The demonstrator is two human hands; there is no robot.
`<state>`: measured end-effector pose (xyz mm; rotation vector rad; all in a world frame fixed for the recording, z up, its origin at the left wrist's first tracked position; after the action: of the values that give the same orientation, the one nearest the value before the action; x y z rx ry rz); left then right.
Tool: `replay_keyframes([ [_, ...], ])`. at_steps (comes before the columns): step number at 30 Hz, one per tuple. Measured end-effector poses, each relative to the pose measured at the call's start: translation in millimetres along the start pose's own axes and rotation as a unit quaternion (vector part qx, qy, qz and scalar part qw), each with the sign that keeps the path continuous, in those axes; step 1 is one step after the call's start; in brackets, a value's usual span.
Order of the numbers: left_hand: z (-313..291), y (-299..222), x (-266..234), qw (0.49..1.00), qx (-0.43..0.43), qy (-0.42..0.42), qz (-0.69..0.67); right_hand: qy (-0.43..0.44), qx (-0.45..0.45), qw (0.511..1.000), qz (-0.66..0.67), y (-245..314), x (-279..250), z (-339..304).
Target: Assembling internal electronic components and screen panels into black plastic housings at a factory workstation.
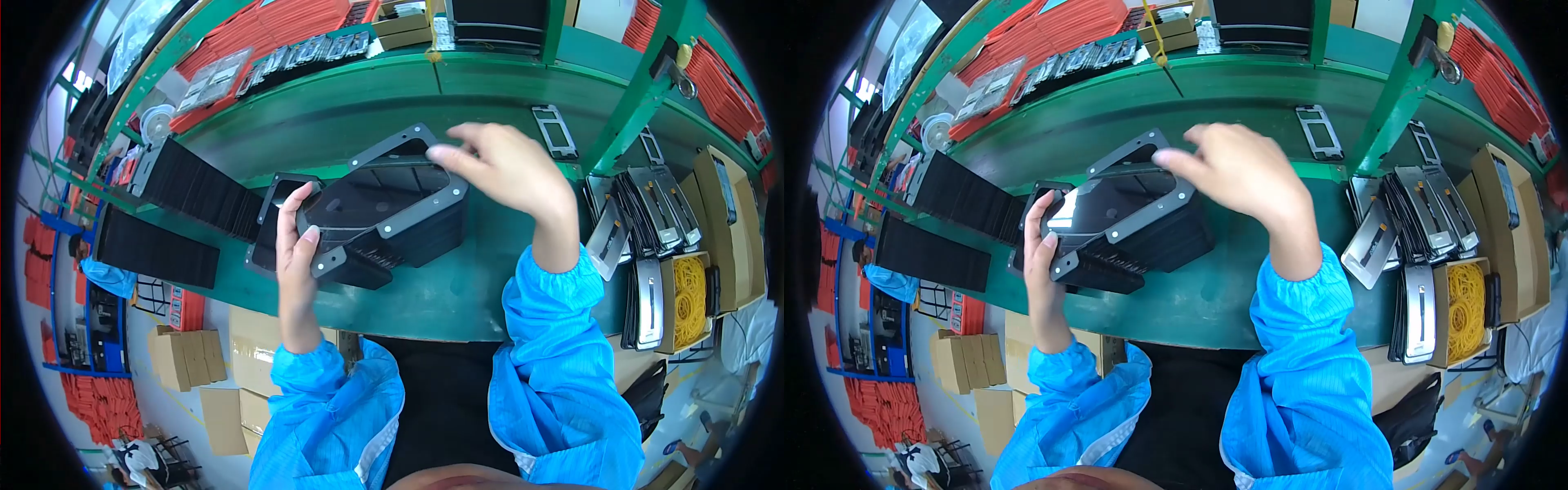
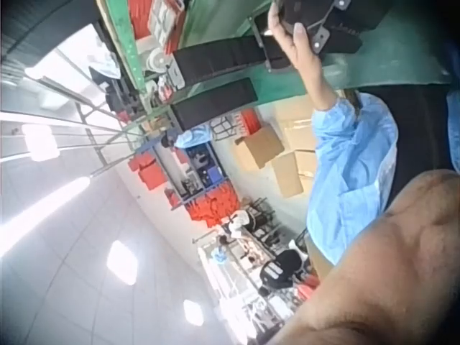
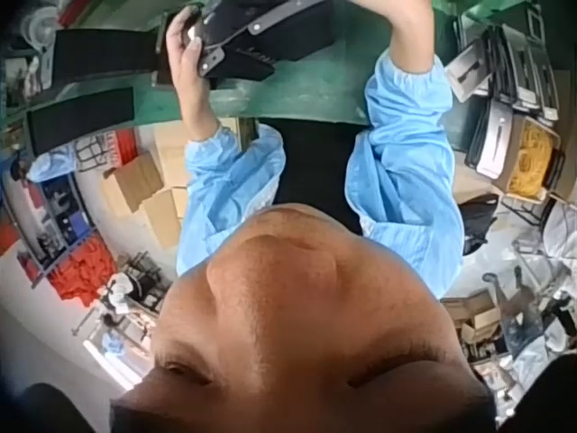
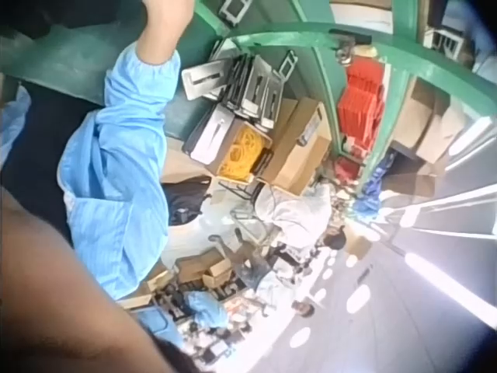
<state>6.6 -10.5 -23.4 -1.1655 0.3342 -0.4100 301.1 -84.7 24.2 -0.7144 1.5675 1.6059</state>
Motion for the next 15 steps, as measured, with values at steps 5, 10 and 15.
replay_keyframes([
  [5,2.9,2.7,6.2,0.998,-0.001,-0.029,-0.054,-0.288,0.028,0.947,0.141,-3.0,-18.3,-6.9],
  [10,5.2,1.1,10.6,0.997,0.062,-0.035,-0.017,-0.300,-0.032,0.879,0.369,24.9,-10.8,-3.5],
  [15,6.9,2.9,-9.5,0.987,0.117,0.004,0.110,-0.023,-0.222,0.893,0.392,62.0,-9.6,-29.1],
])
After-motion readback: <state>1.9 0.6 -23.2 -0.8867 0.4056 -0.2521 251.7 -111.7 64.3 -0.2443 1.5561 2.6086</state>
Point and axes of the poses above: each hand's wrist, its own z-axis towards the middle knuckle, its own x-axis out of the palm, y = z × x, the point moved 3 cm from there along z, towards the middle knuckle, and after that the axes turned 3 degrees about x, right-handed, at the moved point
